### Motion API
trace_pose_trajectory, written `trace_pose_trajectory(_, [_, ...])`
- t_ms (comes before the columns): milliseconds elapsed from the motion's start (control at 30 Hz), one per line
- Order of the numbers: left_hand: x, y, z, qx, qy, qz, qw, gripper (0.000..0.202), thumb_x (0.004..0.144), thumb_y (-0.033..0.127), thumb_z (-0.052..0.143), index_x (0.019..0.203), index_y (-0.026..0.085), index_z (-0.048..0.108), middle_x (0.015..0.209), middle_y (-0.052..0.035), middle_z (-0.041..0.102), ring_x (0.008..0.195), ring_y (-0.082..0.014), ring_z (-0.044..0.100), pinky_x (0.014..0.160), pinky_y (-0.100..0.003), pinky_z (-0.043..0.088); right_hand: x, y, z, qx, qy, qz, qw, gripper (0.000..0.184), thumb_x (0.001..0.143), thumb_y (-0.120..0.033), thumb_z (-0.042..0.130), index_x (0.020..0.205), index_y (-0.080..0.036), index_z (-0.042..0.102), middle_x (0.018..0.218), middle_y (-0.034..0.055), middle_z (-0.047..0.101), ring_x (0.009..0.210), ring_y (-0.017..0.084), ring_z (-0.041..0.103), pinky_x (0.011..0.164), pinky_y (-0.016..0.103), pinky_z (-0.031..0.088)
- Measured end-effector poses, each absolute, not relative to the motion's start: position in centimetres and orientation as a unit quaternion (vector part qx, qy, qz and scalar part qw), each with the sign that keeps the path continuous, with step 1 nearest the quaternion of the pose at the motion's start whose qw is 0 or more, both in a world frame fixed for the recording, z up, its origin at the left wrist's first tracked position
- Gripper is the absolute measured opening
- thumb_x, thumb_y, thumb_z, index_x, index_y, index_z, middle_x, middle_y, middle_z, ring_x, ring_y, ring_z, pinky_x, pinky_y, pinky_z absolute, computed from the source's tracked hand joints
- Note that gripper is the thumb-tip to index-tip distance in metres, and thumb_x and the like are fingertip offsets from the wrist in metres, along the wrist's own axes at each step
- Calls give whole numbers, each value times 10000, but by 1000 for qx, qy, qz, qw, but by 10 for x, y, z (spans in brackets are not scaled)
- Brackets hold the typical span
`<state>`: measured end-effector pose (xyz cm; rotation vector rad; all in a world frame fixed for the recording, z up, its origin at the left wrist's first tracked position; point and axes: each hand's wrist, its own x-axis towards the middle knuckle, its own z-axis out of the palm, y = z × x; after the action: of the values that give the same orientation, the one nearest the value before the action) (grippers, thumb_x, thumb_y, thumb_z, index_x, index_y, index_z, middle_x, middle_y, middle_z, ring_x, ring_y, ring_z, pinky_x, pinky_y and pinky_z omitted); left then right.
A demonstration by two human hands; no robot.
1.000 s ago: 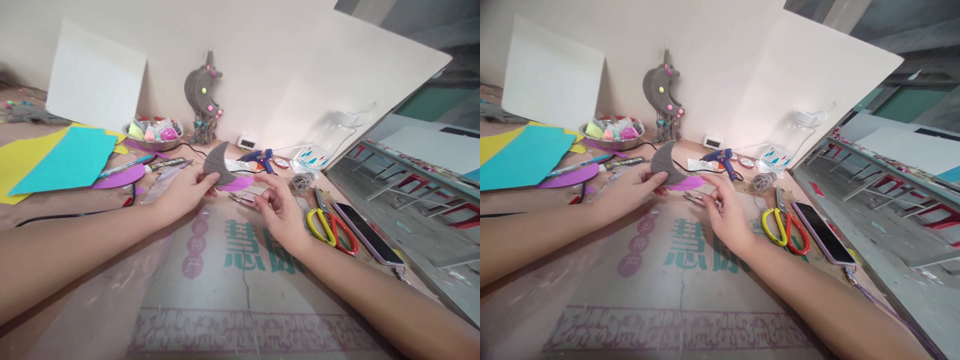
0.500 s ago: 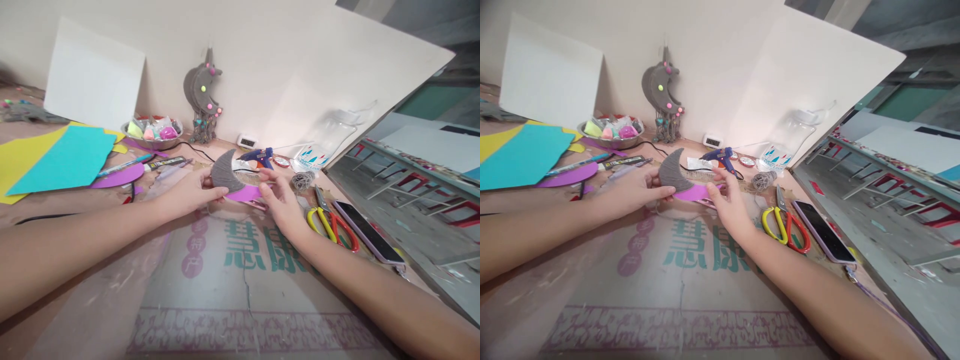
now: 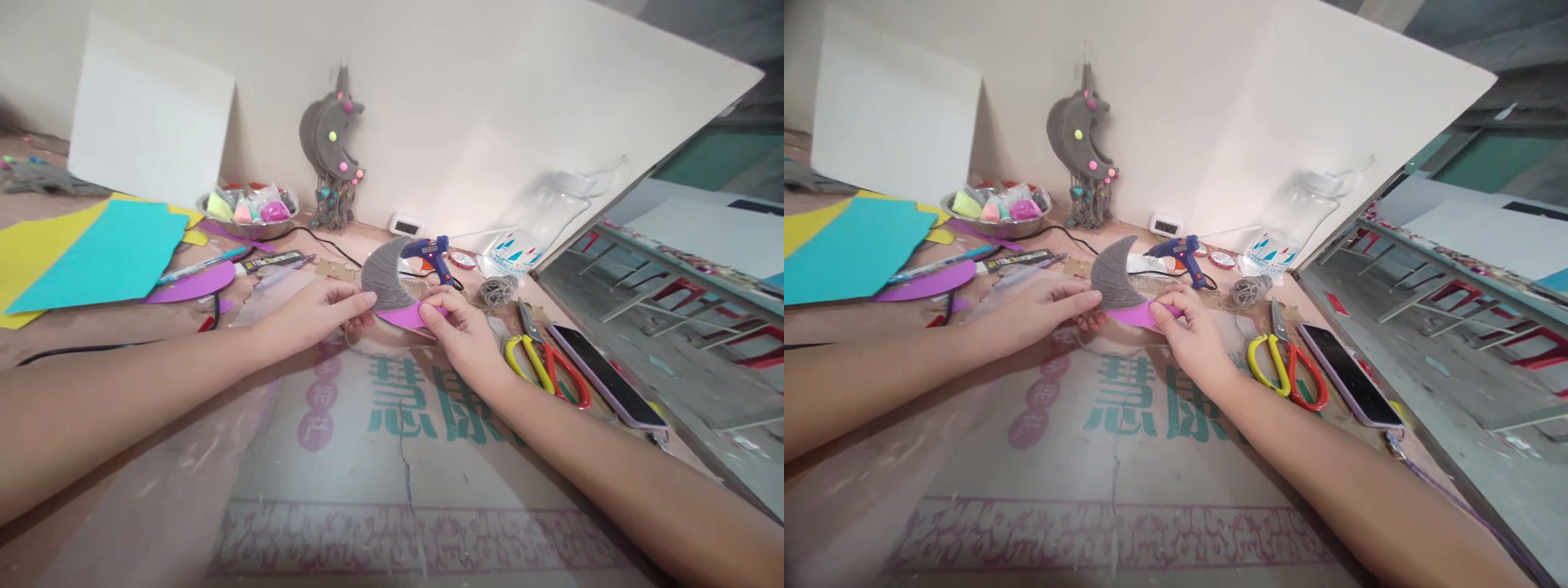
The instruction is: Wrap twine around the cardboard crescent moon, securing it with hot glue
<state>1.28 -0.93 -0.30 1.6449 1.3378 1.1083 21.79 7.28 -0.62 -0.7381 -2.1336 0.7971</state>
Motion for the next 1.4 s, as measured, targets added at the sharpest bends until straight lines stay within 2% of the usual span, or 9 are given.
trace_pose_trajectory(200, [13, -9, -4, 658, 522, 409, 357, 235, 804, 364, 489, 712, 164, 574, 671, 4, 585, 626, -111, 550, 584, -224, 428, 217, 72, -6, -297, -828, 314, 357, 184, 836, -312, 522, 713, -187, 575, 853, 31, 524, 850, 168, 502, 824, 313, 371])
trace_pose_trajectory(500, [14, -10, -2, 662, 527, 401, 350, 200, 790, 267, 438, 711, 163, 590, 702, -3, 608, 664, -124, 567, 610, -231, 441, 218, 72, -5, -296, -832, 312, 349, 196, 835, -325, 524, 707, -184, 567, 850, 28, 532, 809, 158, 501, 787, 300, 374])
trace_pose_trajectory(600, [14, -11, 0, 647, 524, 419, 362, 258, 816, 321, 416, 733, 160, 599, 732, -12, 621, 699, -138, 576, 638, -240, 449, 217, 71, -5, -283, -836, 321, 345, 212, 841, -337, 518, 700, -183, 559, 841, 22, 532, 797, 150, 502, 774, 290, 380])
trace_pose_trajectory(700, [12, -10, 1, 625, 544, 434, 354, 317, 817, 422, 438, 761, 153, 596, 694, -8, 597, 649, -131, 555, 571, -225, 424, 217, 71, -5, -267, -846, 313, 338, 241, 853, -349, 498, 693, -178, 552, 835, 21, 544, 788, 145, 506, 764, 283, 390])
trace_pose_trajectory(867, [8, -7, 0, 590, 573, 463, 332, 336, 809, 450, 470, 694, 149, 566, 639, 0, 573, 606, -112, 528, 540, -208, 400, 224, 86, -7, -323, -846, 238, 352, 191, 877, -263, 420, 951, -189, 579, 916, 36, 595, 851, 163, 542, 781, 304, 421])
trace_pose_trajectory(1000, [8, -7, 1, 581, 586, 461, 327, 357, 814, 435, 474, 610, 148, 532, 566, 13, 529, 525, -86, 483, 499, -197, 375, 230, 102, -11, -303, -917, 122, 231, 213, 772, -137, 509, 941, -184, 629, 922, 55, 595, 858, 181, 557, 793, 329, 434])
trace_pose_trajectory(1200, [7, -5, -5, 585, 570, 454, 356, 373, 814, 464, 467, 609, 156, 509, 533, 38, 459, 438, -56, 403, 413, -179, 320, 230, 97, -5, -249, -954, 55, 157, 217, 797, -297, 574, 974, -192, 646, 916, 61, 587, 860, 186, 563, 781, 321, 447])
trace_pose_trajectory(1300, [7, -4, -8, 571, 560, 457, 389, 333, 800, 452, 494, 639, 161, 512, 540, 38, 469, 437, -57, 412, 405, -175, 331, 230, 94, -2, -245, -958, 36, 145, 201, 802, -165, 519, 954, -193, 647, 900, 55, 594, 854, 178, 562, 780, 312, 447])
trace_pose_trajectory(1400, [9, -3, -6, 555, 546, 460, 427, 240, 779, 371, 544, 669, 160, 518, 559, 36, 496, 471, -59, 447, 423, -164, 353, 230, 95, -2, -254, -955, 20, 154, 310, 757, -45, 461, 966, -185, 641, 911, 61, 606, 896, 186, 561, 806, 323, 444])
